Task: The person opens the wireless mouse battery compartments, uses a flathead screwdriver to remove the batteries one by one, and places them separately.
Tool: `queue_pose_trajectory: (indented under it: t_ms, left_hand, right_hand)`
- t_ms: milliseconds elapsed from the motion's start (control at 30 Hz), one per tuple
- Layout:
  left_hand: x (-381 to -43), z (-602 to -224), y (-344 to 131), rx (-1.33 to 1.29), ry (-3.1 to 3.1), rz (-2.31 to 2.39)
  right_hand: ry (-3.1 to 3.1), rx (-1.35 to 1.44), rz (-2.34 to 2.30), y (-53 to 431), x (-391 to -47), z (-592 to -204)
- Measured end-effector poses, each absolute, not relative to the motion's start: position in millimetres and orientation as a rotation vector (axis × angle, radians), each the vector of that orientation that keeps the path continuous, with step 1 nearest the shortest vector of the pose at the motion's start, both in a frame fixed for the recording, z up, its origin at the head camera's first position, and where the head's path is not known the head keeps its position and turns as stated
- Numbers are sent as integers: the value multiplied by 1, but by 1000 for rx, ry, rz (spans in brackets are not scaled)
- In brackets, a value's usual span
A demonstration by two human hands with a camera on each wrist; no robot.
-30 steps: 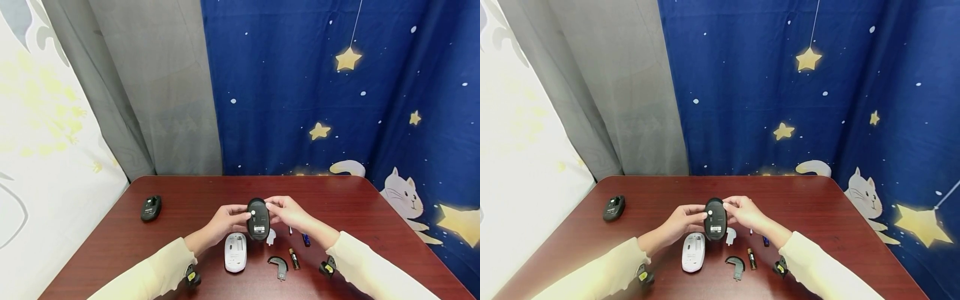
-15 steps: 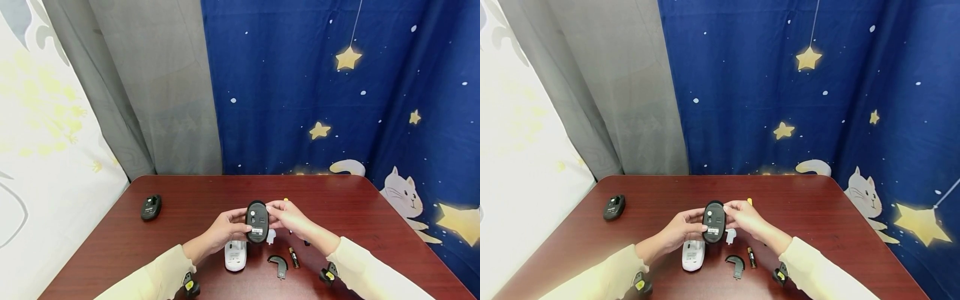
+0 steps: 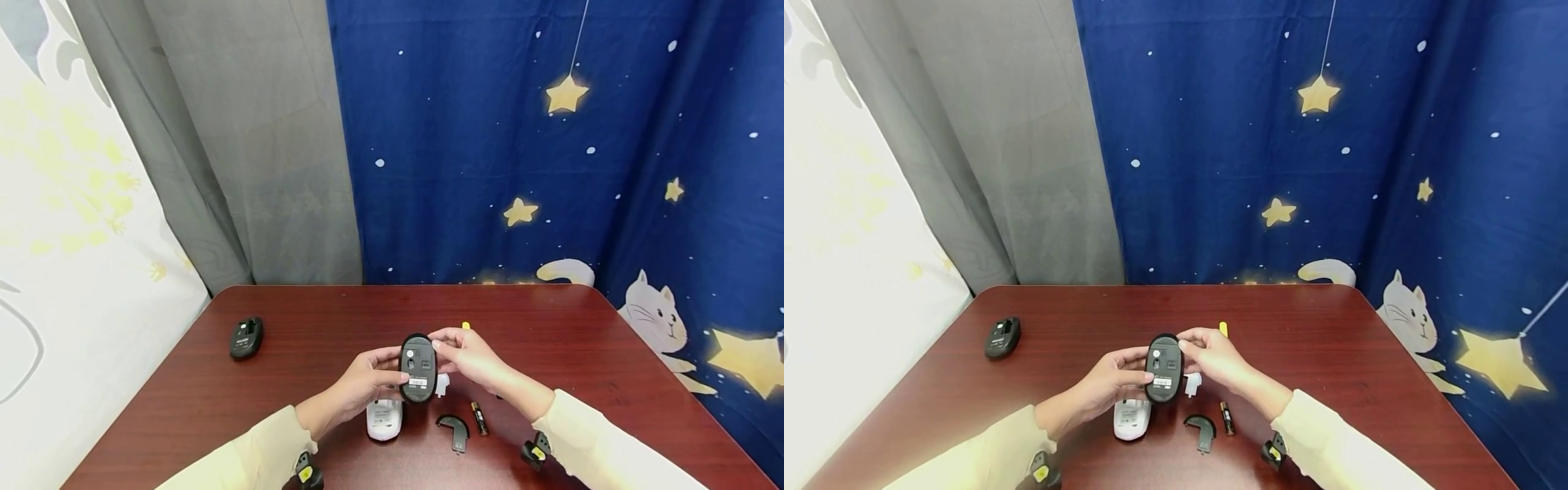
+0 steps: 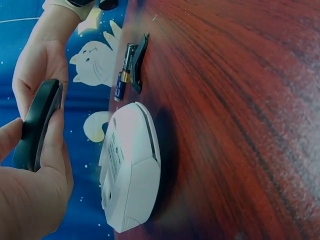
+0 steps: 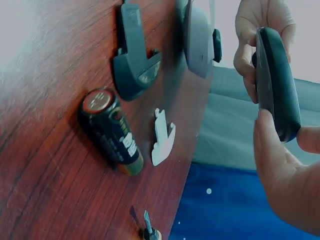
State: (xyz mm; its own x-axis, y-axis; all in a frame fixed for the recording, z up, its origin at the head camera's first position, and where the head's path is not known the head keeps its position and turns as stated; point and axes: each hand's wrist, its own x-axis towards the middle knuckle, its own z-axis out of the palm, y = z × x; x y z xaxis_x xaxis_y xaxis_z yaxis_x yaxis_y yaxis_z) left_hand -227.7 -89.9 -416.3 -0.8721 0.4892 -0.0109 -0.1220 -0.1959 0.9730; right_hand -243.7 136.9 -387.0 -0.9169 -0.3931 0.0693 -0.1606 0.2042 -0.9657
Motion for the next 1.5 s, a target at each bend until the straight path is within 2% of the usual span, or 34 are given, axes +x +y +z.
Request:
queue_pose_trajectory:
  t_ms: [200,467,800,967,1167,1500]
  left_hand:
    - [-227,-416,-91,428,1679,2111]
    - [-225,-416,-92,421,1680,2112]
    - [-224,-419,-93,409,1671,2110]
    - [-224,-420,-93,390,1687,2096]
    - [-224,-422,-94,400,1681,2093]
    - [-221,-421,-93,403,1681,2093]
  right_hand:
    - [2610,-814,-1633,138,-246,-391]
    - [2579,-1048,-1562,139,-244,-392]
    - [2494,-983,-1575,133,-242,-390]
    - [2522,-881,-1567,127,-231,-376]
    - [2521,-840,-1603,127,-241,-389]
    - [2485,-821,-1645,127,-242,-387]
